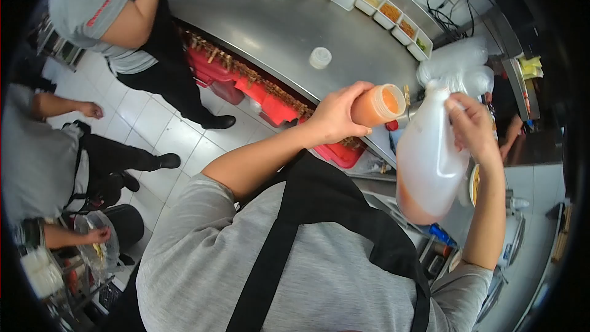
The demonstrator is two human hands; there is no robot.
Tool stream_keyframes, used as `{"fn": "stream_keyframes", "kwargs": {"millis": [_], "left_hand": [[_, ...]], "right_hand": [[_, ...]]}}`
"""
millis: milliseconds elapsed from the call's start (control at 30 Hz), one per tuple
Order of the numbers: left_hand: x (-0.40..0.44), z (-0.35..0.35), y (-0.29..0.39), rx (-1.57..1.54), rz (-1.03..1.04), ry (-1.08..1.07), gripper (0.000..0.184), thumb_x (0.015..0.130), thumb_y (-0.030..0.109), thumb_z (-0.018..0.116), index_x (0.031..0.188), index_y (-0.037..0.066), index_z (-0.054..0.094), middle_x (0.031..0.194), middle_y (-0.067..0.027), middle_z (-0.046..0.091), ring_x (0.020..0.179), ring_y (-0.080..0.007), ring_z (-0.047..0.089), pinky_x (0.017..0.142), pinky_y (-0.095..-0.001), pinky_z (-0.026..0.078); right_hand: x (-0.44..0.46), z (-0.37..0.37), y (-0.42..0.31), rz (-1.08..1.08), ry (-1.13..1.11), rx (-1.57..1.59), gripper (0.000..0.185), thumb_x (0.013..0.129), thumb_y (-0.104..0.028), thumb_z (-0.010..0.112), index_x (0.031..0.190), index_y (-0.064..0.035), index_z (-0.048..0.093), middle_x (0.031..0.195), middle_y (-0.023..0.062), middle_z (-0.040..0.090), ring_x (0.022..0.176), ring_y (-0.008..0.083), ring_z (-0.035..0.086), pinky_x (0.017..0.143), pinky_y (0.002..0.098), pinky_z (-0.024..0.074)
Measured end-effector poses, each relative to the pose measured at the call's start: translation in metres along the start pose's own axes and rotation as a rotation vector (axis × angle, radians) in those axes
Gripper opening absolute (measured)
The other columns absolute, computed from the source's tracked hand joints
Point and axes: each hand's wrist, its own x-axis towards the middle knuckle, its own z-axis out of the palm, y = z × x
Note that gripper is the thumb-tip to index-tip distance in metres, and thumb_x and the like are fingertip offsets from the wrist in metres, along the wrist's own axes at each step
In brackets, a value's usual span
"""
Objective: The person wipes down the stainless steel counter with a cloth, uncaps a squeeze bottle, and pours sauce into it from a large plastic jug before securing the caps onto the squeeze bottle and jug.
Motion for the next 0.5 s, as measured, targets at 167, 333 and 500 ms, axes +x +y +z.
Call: {"fn": "stream_keyframes", "kwargs": {"millis": [167, 333, 500], "left_hand": [[-0.011, -0.014, 0.015, -0.014, -0.082, 0.203, 0.072, 0.061, 0.014, 0.08, 0.125, 0.008, 0.047, 0.114, -0.0138, 0.06, 0.108, -0.0281, 0.06, 0.09, -0.0366, 0.049], [-0.039, -0.022, 0.014, 0.116, -0.132, 0.427, 0.073, 0.061, 0.011, 0.082, 0.124, 0.004, 0.047, 0.115, -0.01, 0.06, 0.108, -0.0184, 0.059, 0.092, -0.0326, 0.047], [-0.059, -0.022, 0.026, 0.147, -0.223, 0.622, 0.072, 0.062, 0.007, 0.081, 0.124, 0.006, 0.045, 0.115, -0.008, 0.059, 0.108, -0.0175, 0.057, 0.095, -0.0324, 0.045]], "right_hand": [[0.049, -0.041, 0.005, -0.254, 0.163, 0.395, 0.03, 0.094, -0.031, 0.058, 0.108, -0.0048, 0.06, 0.05, -0.0066, 0.037, 0.037, 0.0029, 0.032, 0.036, 0.0197, 0.0294], [0.111, -0.037, 0.036, -0.442, 0.329, 0.788, 0.033, 0.09, -0.03, 0.065, 0.109, -0.0037, 0.059, 0.052, -0.0065, 0.039, 0.041, 0.0027, 0.033, 0.039, 0.0198, 0.0297], [0.19, 0.0, 0.075, -0.581, 0.489, 0.972, 0.035, 0.085, -0.027, 0.072, 0.104, -0.0029, 0.055, 0.055, -0.0033, 0.047, 0.043, 0.0035, 0.037, 0.04, 0.0209, 0.0308]]}}
